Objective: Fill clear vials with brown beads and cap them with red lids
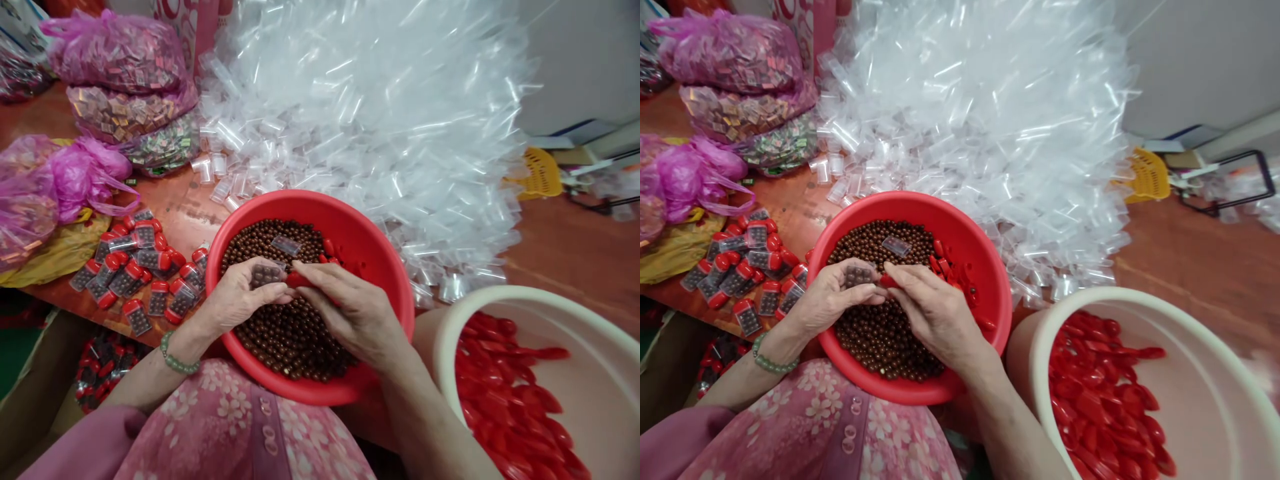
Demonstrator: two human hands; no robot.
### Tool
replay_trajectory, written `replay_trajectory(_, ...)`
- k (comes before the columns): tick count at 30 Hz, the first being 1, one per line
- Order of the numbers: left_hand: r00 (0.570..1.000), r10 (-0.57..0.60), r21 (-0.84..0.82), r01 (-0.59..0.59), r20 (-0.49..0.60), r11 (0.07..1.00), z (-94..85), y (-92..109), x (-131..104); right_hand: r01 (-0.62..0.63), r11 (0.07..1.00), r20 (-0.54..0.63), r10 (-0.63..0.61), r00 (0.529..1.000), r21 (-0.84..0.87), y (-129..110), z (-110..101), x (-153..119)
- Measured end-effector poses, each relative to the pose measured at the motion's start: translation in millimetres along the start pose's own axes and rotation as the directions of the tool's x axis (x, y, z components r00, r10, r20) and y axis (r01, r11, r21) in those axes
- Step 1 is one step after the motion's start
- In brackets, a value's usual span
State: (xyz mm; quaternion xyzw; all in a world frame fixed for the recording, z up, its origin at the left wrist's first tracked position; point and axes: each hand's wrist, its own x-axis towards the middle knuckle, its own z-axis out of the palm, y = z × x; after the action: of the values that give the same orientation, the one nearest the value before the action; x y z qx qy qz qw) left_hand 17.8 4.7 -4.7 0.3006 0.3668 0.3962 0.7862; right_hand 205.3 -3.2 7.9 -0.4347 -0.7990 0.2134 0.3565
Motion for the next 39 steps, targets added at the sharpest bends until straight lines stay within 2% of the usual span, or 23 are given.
replay_trajectory(2, 0.998, -0.01, 0.0, 0.01, 0.056, 1.0, -1.1, 2, 0, -0.127, 0.977, -0.042, 0.136, 0.99, 0.169, 2, -4, 3)
replay_trajectory(4, 0.996, -0.017, 0.029, 0.014, 0.093, 0.999, -1.8, 4, 0, -0.238, 0.91, -0.092, 0.284, 0.955, 0.339, 3, -6, 9)
replay_trajectory(6, 0.994, -0.037, 0.075, 0.029, 0.107, 0.997, -2.1, 5, 0, -0.292, 0.837, -0.122, 0.387, 0.914, 0.462, 0, -4, 16)
replay_trajectory(8, 0.992, -0.061, 0.121, 0.048, 0.11, 0.992, -1.8, 6, 0, -0.296, 0.807, -0.136, 0.416, 0.899, 0.511, -5, -1, 23)
replay_trajectory(12, 0.992, -0.056, 0.202, 0.031, 0.116, 0.979, -0.7, 6, 0, -0.265, 0.836, -0.103, 0.354, 0.93, 0.481, -13, 6, 30)
replay_trajectory(16, 0.987, -0.033, 0.27, -0.011, 0.158, 0.963, -0.3, 5, 1, -0.224, 0.884, -0.05, 0.267, 0.962, 0.411, -11, 7, 28)
replay_trajectory(25, 0.981, -0.029, 0.413, -0.055, 0.194, 0.909, -2.7, 4, 2, -0.193, 0.932, 0.038, 0.19, 0.981, 0.306, -6, -1, 26)
replay_trajectory(31, 0.982, -0.009, 0.449, -0.079, 0.191, 0.89, -2.5, 0, 1, -0.16, 0.958, 0.074, 0.146, 0.986, 0.238, -5, 3, 25)
replay_trajectory(35, 0.976, -0.049, 0.39, -0.039, 0.213, 0.92, -2.7, -1, 2, -0.045, 0.993, 0.029, 0.043, 0.999, 0.105, -6, 5, 21)
replay_trajectory(39, 0.974, -0.03, 0.352, -0.053, 0.226, 0.934, -6.2, -1, 3, 0.095, 0.993, 0.124, -0.086, 0.989, -0.069, -10, 7, 15)
